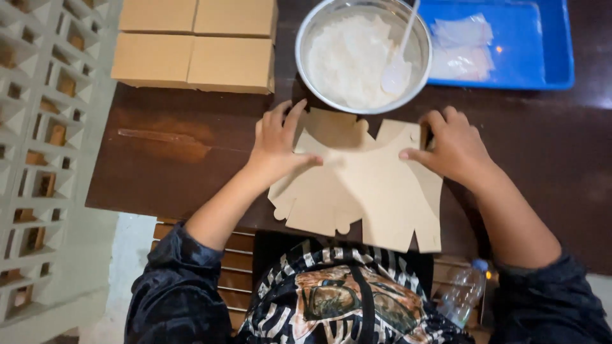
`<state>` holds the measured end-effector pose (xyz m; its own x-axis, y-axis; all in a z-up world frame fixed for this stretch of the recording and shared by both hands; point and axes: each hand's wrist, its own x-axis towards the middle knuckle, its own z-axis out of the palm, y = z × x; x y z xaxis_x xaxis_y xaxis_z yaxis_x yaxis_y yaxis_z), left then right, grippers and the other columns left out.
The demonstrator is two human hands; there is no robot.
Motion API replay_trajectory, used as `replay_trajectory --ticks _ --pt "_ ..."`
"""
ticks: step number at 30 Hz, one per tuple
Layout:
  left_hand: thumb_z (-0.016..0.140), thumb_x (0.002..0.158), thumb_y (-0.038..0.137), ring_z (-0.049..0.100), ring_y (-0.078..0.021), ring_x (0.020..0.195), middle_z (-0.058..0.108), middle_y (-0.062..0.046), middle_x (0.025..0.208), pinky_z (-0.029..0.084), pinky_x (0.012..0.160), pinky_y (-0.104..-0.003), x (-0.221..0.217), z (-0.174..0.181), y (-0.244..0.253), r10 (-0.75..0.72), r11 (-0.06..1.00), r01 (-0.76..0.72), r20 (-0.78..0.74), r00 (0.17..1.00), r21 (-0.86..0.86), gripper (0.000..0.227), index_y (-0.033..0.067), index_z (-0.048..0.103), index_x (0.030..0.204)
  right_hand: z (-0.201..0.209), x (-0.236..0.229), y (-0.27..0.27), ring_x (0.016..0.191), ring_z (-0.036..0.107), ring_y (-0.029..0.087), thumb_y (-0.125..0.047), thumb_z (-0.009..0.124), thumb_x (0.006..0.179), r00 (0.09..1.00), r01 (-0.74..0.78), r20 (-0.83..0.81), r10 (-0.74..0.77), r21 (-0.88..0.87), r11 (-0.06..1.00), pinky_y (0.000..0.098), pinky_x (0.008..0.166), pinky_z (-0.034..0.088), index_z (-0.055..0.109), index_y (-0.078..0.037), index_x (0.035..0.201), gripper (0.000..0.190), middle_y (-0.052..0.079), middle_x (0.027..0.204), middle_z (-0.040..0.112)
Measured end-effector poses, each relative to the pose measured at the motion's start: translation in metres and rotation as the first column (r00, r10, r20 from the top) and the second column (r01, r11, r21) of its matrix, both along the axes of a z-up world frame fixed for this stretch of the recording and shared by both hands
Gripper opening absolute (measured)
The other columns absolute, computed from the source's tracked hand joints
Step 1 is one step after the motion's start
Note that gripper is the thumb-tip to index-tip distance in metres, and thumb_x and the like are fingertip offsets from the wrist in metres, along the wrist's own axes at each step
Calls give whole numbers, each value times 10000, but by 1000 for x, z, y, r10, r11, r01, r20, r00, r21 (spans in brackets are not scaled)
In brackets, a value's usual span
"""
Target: The person scoops a white powder from a metal bowl into small plastic bags and places them into a cardboard box. The person closes the box and sets it aside, then repeats the process with another box.
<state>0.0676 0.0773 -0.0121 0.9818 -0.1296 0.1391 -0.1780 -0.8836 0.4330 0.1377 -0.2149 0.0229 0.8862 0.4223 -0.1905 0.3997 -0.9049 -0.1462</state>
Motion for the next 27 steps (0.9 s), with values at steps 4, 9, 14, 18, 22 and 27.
replay_trajectory --ticks 4,9,14,18,22,27 --pt "727 632 541 403 -341 1066 436 -216 1171 265 861 -467 -16 22 -8 225 970 -207 -147 963 131 967 17 312 1331 4 2 4 926 529 472 -287 770 631 995 27 -97 -4 236 971 535 746 434 483 18 1018 570 205 956 484" --pt "706 638 521 439 -286 935 465 -105 1021 337 747 -405 -37 13 3 386 922 -376 -184 904 87 726 80 469 1163 -28 0 3 932 591 345 -396 731 640 996 -45 -61 62 242 969 451 841 373 448 -148 1135 622 131 929 586" --pt "702 673 473 454 -327 947 466 -126 1018 366 761 -433 -50 7 21 463 877 -477 -163 871 -55 649 73 468 1127 -57 -8 11 866 584 189 -448 698 662 971 -217 149 185 243 945 355 783 381 551 -208 986 429 -21 812 565" --pt "662 751 369 517 -357 839 502 -116 843 403 726 -454 -58 2 46 435 846 -464 -163 885 -262 552 53 431 1139 -70 -11 29 745 562 181 -354 677 727 917 -342 313 248 297 891 292 695 443 599 -200 885 234 -32 727 483" --pt "634 761 239 504 -473 938 548 -266 943 399 782 -532 -65 20 54 393 823 -461 -251 884 -333 683 45 297 1322 -73 -23 62 669 536 180 -342 616 769 832 -425 476 284 219 878 312 590 451 603 -223 851 145 -37 693 444" --pt "668 739 194 404 -523 1106 456 -340 1149 354 851 -608 -82 37 89 532 840 -540 -123 838 -48 740 -3 304 1353 -76 -25 120 671 522 151 -349 557 804 753 -452 588 296 134 882 285 586 441 566 -275 873 101 -58 710 424"
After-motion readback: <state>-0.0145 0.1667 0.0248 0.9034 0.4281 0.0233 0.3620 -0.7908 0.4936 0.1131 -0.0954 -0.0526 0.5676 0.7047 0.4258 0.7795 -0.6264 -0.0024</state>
